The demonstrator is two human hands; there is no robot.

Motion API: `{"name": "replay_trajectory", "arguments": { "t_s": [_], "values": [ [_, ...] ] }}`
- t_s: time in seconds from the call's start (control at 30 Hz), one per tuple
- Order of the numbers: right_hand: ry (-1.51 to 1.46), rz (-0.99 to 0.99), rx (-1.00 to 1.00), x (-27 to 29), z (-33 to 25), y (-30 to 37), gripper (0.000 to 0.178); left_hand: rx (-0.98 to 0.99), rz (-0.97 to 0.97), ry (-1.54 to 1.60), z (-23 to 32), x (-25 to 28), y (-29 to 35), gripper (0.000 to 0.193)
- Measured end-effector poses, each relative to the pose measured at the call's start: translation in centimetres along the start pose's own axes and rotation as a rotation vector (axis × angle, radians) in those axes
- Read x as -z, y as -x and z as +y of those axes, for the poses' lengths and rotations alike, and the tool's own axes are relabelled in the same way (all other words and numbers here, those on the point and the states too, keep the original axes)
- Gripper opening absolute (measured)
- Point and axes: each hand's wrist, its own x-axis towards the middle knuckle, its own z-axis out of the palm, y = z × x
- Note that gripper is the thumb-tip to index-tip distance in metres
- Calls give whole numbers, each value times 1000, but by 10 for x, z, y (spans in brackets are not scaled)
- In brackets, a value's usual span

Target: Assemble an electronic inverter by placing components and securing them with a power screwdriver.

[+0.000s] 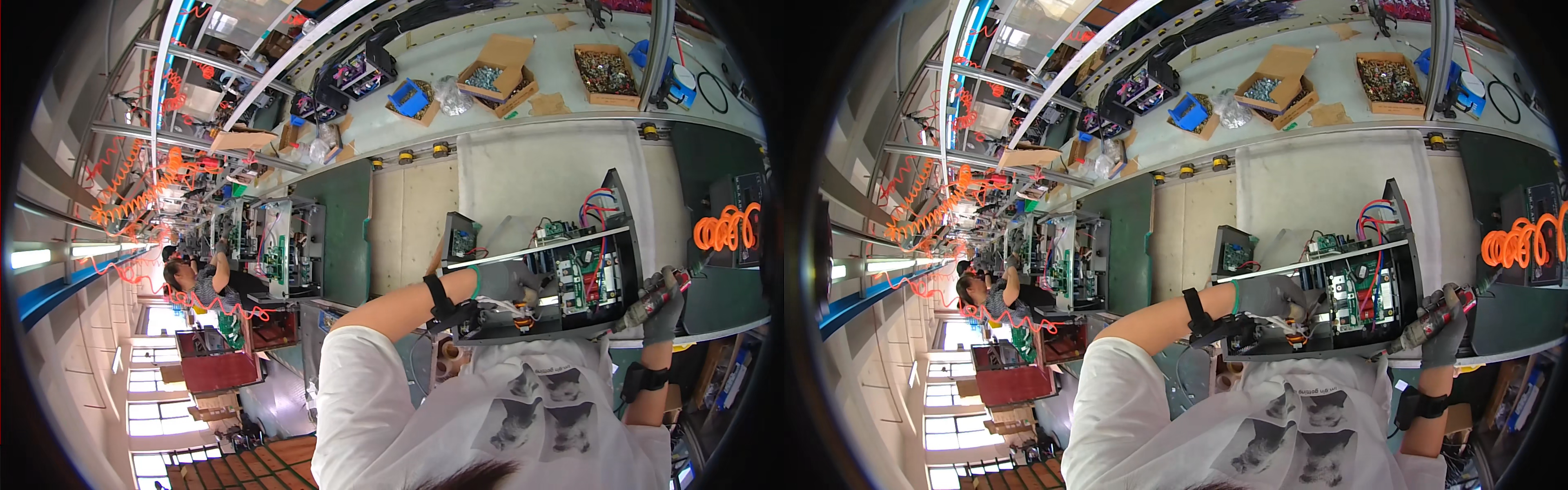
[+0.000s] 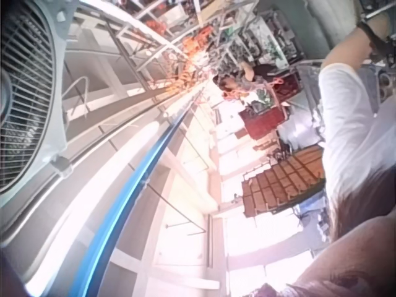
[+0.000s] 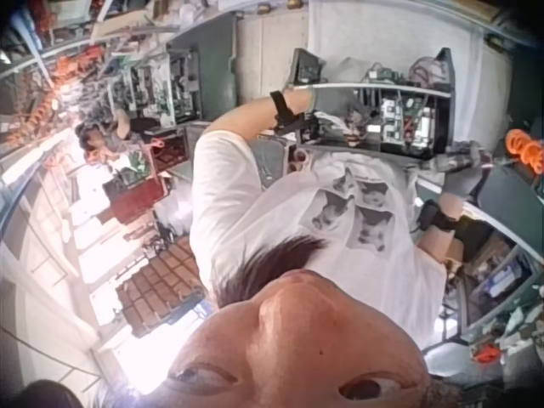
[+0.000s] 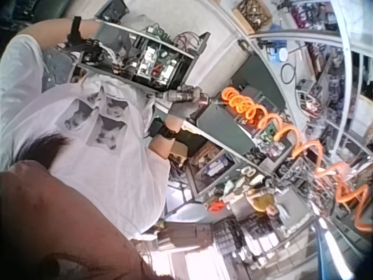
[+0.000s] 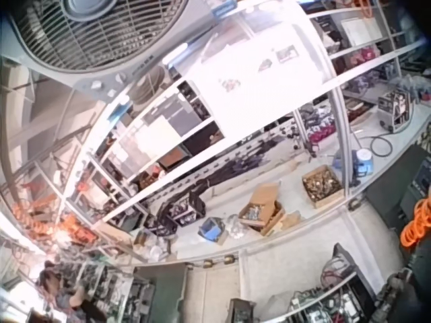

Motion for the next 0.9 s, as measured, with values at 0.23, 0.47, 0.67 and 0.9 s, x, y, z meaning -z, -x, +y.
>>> {"name": "replay_trajectory", "arguments": {
  "t_s": [0.23,0.47,0.67,0.9],
  "values": [
    [45,-59,-7,-15,-1,2,16,232,241,-231,-88,-34,-61,35],
    [55,-2,15,-20,4,5,18,197,316,874,-35,-25,-7,19],
    [40,0,8,-15,1,4,15,133,349,853,-29,-36,-8,19],
    [46,-38,19,-17,0,5,16,151,604,286,-13,-45,-34,15]
  ]
}}
